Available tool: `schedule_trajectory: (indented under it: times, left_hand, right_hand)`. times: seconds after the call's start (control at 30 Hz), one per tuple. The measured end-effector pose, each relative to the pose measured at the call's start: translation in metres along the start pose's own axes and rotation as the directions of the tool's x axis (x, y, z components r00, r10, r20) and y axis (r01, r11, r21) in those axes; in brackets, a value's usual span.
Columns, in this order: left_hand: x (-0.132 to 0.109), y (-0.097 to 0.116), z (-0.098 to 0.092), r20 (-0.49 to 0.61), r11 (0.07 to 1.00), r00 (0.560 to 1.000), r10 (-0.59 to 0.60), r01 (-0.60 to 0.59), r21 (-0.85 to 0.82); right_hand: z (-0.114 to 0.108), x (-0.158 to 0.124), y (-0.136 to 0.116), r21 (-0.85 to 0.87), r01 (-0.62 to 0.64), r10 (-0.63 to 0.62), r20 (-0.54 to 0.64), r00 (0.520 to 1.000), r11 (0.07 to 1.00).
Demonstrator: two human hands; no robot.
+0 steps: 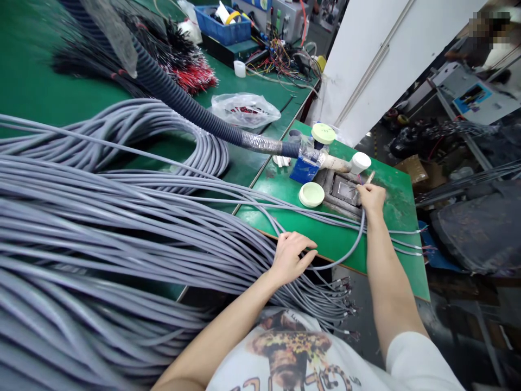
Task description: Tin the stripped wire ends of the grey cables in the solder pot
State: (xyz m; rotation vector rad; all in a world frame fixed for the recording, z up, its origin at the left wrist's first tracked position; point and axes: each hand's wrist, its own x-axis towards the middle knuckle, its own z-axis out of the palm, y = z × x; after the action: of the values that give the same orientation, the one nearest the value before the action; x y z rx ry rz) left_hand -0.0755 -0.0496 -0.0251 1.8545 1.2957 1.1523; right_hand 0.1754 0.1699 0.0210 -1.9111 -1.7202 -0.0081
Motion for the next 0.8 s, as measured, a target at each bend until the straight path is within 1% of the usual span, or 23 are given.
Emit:
schedule_trajectory:
  times: [0.1, 0.17, 0.27, 0.37, 0.5, 0.6, 0.7, 0.8]
  left_hand:
    - [0.001, 0.001, 0.000, 0.002, 1.000, 1.000, -0.006, 0.006, -0.002]
    - [0.001, 0.001, -0.001, 0.006, 1.000, 1.000, -0.008, 0.008, -0.001]
    - [0.000, 0.001, -0.001, 0.014, 1.000, 1.000, -0.005, 0.005, 0.001]
    - [0.000, 0.000, -0.001, 0.015, 1.000, 1.000, -0.001, 0.001, 0.004]
    - [0.000, 0.000, -0.001, 0.016, 1.000, 1.000, 0.004, -0.004, 0.015]
    - [0.000, 0.000, -0.001, 0.021, 1.000, 1.000, 0.005, -0.005, 0.015]
    - [0.000, 0.000, -0.002, 0.022, 1.000, 1.000, 0.006, -0.006, 0.011]
    - [0.000, 0.000, -0.003, 0.020, 1.000, 1.000, 0.012, -0.012, 0.001]
  right_hand:
    - [-0.012, -0.014, -0.025, 0.101, 0.075, -0.079, 0.032, 0.996, 0.992]
    - [-0.013, -0.027, -0.047, 0.203, 0.138, -0.156, 0.078, 0.985, 0.969]
    - [-0.005, -0.043, -0.077, 0.309, 0.228, -0.290, 0.169, 0.942, 0.923]
    - [0.008, -0.053, -0.096, 0.302, 0.280, -0.354, 0.229, 0.907, 0.911]
    - [0.023, -0.056, -0.104, 0.251, 0.313, -0.374, 0.252, 0.893, 0.916]
    - [0.028, -0.056, -0.104, 0.207, 0.331, -0.377, 0.257, 0.890, 0.921]
    - [0.025, -0.055, -0.103, 0.178, 0.337, -0.373, 0.245, 0.895, 0.925]
    - [0.015, -0.048, -0.095, 0.159, 0.332, -0.360, 0.205, 0.910, 0.930]
